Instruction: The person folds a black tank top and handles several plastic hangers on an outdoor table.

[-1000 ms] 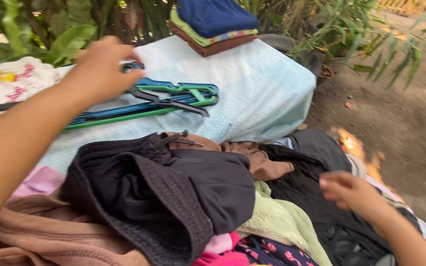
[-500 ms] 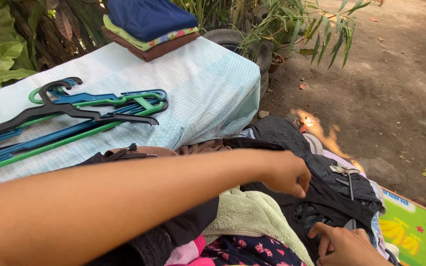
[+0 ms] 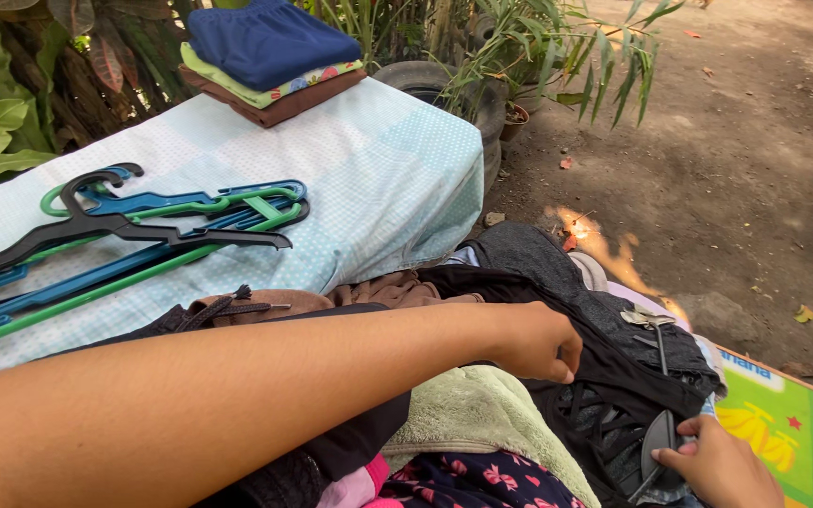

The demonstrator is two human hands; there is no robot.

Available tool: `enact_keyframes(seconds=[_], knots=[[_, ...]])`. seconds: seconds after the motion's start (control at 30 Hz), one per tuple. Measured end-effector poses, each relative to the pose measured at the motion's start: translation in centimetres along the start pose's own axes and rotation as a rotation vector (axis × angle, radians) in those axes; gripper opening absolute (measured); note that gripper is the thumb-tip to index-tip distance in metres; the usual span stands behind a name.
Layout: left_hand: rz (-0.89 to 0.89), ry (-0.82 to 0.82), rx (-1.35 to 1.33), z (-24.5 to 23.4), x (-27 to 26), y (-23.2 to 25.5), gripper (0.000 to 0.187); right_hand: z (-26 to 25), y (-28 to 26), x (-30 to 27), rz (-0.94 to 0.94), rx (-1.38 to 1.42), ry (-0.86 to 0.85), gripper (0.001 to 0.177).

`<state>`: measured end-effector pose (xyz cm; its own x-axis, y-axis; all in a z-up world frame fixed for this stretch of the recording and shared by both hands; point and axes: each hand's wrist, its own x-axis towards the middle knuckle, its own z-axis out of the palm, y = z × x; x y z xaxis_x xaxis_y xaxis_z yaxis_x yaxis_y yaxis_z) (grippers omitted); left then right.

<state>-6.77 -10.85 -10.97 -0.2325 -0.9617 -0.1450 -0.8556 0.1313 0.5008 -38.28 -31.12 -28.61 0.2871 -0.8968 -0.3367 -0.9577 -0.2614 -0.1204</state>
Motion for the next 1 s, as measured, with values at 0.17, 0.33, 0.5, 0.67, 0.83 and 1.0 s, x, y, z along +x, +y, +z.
enact_keyframes(seconds=[0.17,0.33,0.5,0.67,0.83,1.0], knots=[[0.06,0.027,0.015,0.6,3.0,0.6,0.028,-3.5,-3.5,0.0,-0.064,-0.214,-0.075,0.075],[0.113,0.14,0.101,1.0,4.0,0.1,0.039,-8.5,-11.8,-4.6,-0.23,-0.231,-0.046,0.072],[-0.141,0.116,0.003,-0.9,1.8,0.7,0.055,-15.4,-18.7,-3.7,-0.419,0.0,-0.127,0.064],[-0.391,-0.024,-0.283,-2.2,-0.6,4.1,0.078,-25.1,-21.2,2.6,-0.383,0.274,-0.012,0.072],[-0.446,0.395,-0.148,-3.5,-1.5,3.1,0.044,-27.4,-22.2,4.6,-0.306,0.457,-0.186,0.055],[-0.249,0.546,-0.054,-7.1,-5.2,-2.3,0.035,-22.1,-23.3,-2.7,-0.67,0.519,0.068,0.042]])
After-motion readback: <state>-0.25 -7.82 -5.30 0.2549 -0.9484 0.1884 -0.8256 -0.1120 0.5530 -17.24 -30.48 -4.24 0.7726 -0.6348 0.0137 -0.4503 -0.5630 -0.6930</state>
